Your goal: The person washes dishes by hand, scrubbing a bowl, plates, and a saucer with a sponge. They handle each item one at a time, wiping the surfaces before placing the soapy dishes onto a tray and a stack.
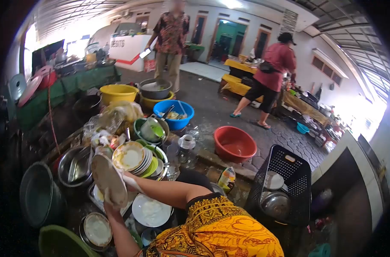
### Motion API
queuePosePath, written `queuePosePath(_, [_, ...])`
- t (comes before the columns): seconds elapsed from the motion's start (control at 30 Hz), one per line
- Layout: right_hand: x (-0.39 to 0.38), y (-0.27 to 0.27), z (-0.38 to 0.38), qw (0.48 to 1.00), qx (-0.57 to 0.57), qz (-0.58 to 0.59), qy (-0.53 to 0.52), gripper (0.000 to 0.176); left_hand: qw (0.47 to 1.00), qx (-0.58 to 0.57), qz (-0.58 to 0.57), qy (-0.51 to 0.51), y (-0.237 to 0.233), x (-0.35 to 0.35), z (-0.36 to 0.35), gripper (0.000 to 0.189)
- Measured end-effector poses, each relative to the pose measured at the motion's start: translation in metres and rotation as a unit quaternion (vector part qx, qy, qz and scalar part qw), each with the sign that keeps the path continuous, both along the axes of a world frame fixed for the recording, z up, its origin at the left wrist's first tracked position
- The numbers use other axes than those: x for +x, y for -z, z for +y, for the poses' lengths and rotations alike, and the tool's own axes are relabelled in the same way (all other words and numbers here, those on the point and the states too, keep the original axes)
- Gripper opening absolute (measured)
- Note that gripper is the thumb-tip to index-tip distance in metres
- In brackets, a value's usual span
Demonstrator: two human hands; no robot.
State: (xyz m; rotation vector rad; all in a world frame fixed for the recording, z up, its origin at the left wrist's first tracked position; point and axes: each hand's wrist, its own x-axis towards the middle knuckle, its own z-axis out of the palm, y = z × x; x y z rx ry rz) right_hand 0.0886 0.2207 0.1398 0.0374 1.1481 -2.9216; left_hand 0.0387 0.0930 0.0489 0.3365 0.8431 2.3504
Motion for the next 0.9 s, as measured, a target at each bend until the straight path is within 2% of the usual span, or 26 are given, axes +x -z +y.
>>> queuePosePath(0.03, [0.001, 0.008, -0.001, 1.0, 0.014, 0.008, -0.021, 0.03, 1.0, -0.008, -0.005, -0.01, 0.005, -0.004, 0.002, 0.053])
queuePosePath(0.07, [-0.001, 0.019, 0.004, 0.996, 0.084, 0.001, -0.037, 0.034, 0.997, -0.022, -0.079, 0.005, 0.012, -0.01, 0.003, 0.052])
queuePosePath(0.1, [0.003, 0.007, 0.0, 0.996, 0.08, 0.0, -0.045, 0.034, 0.988, -0.033, -0.151, 0.02, 0.014, -0.015, 0.002, 0.05])
queuePosePath(0.17, [0.014, -0.034, -0.008, 0.986, 0.114, -0.118, -0.016, 0.036, 0.988, -0.027, -0.151, 0.002, 0.006, -0.013, -0.004, 0.045])
queuePosePath(0.23, [-0.011, -0.009, 0.004, 0.989, 0.113, -0.087, -0.03, 0.034, 0.993, 0.025, -0.1, 0.06, -0.005, -0.012, -0.005, 0.047])
queuePosePath(0.3, [-0.022, -0.005, 0.009, 0.993, 0.029, -0.112, 0.035, 0.034, 0.991, 0.049, -0.1, 0.068, -0.01, -0.007, -0.002, 0.046])
queuePosePath(0.33, [-0.02, -0.003, 0.009, 0.995, 0.088, -0.056, -0.007, 0.035, 0.996, 0.016, 0.085, 0.008, -0.001, -0.005, 0.001, 0.046])
queuePosePath(0.37, [-0.021, 0.001, 0.009, 0.995, 0.088, -0.056, -0.008, 0.035, 0.963, -0.021, 0.265, -0.051, 0.009, -0.005, 0.003, 0.047])
queuePosePath(0.4, [-0.021, 0.003, 0.005, 0.992, 0.121, -0.024, -0.009, 0.035, 0.995, -0.002, 0.099, -0.028, 0.007, -0.006, 0.006, 0.049])
queuePosePath(0.43, [-0.022, 0.006, -0.001, 0.988, 0.153, 0.007, -0.011, 0.035, 0.995, -0.006, 0.098, -0.031, 0.006, -0.008, 0.002, 0.049])
queuePosePath(0.5, [-0.024, 0.008, -0.012, 0.973, 0.217, 0.07, -0.018, 0.035, 0.994, 0.06, -0.091, 0.006, -0.018, -0.008, -0.01, 0.052])
queuePosePath(0.53, [-0.025, 0.009, -0.018, 0.963, 0.249, 0.102, -0.022, 0.035, 0.994, 0.058, -0.094, 0.002, 0.066, -0.058, -0.01, 0.052])
queuePosePath(0.6, [-0.025, 0.009, -0.03, 0.936, 0.31, 0.165, -0.028, 0.035, 0.924, 0.282, -0.245, 0.078, 0.214, -0.118, -0.002, 0.052])
queuePosePath(0.63, [-0.025, 0.007, -0.033, 0.918, 0.342, 0.196, -0.027, 0.035, 0.924, 0.283, -0.246, 0.079, 0.148, -0.086, -0.015, 0.052])
queuePosePath(0.67, [-0.022, 0.0, -0.029, 0.896, 0.381, 0.227, -0.018, 0.035, 0.971, 0.158, -0.178, 0.015, 0.082, -0.05, -0.038, 0.051])
queuePosePath(0.7, [-0.016, -0.01, -0.018, 0.868, 0.426, 0.256, -0.002, 0.035, 0.993, 0.034, -0.1, -0.042, -0.012, -0.025, -0.038, 0.05])
queuePosePath(0.73, [-0.009, -0.017, -0.017, 0.994, 0.105, 0.036, -0.008, 0.035, 0.994, 0.041, -0.102, -0.014, -0.004, -0.027, -0.035, 0.05])
queuePosePath(0.77, [-0.026, -0.005, -0.008, 0.995, 0.094, -0.002, -0.022, 0.035, 0.994, 0.047, -0.103, 0.012, 0.015, -0.031, -0.037, 0.05])
queuePosePath(0.8, [-0.031, -0.003, -0.012, 0.997, 0.071, -0.001, 0.037, 0.035, 0.994, 0.053, -0.096, 0.028, 0.033, -0.034, -0.027, 0.05])
queuePosePath(0.83, [-0.031, 0.0, -0.016, 0.995, 0.043, -0.001, 0.091, 0.036, 0.997, 0.009, 0.069, -0.027, 0.054, -0.036, -0.015, 0.052])
queuePosePath(0.87, [-0.027, 0.006, -0.017, 0.994, 0.043, 0.002, 0.097, 0.036, 0.969, -0.035, 0.231, -0.086, 0.065, -0.036, -0.009, 0.054])
queuePosePath(0.9, [-0.025, 0.014, -0.02, 0.999, 0.023, 0.018, 0.035, 0.037, 0.969, -0.036, 0.231, -0.084, 0.059, -0.033, -0.006, 0.054])
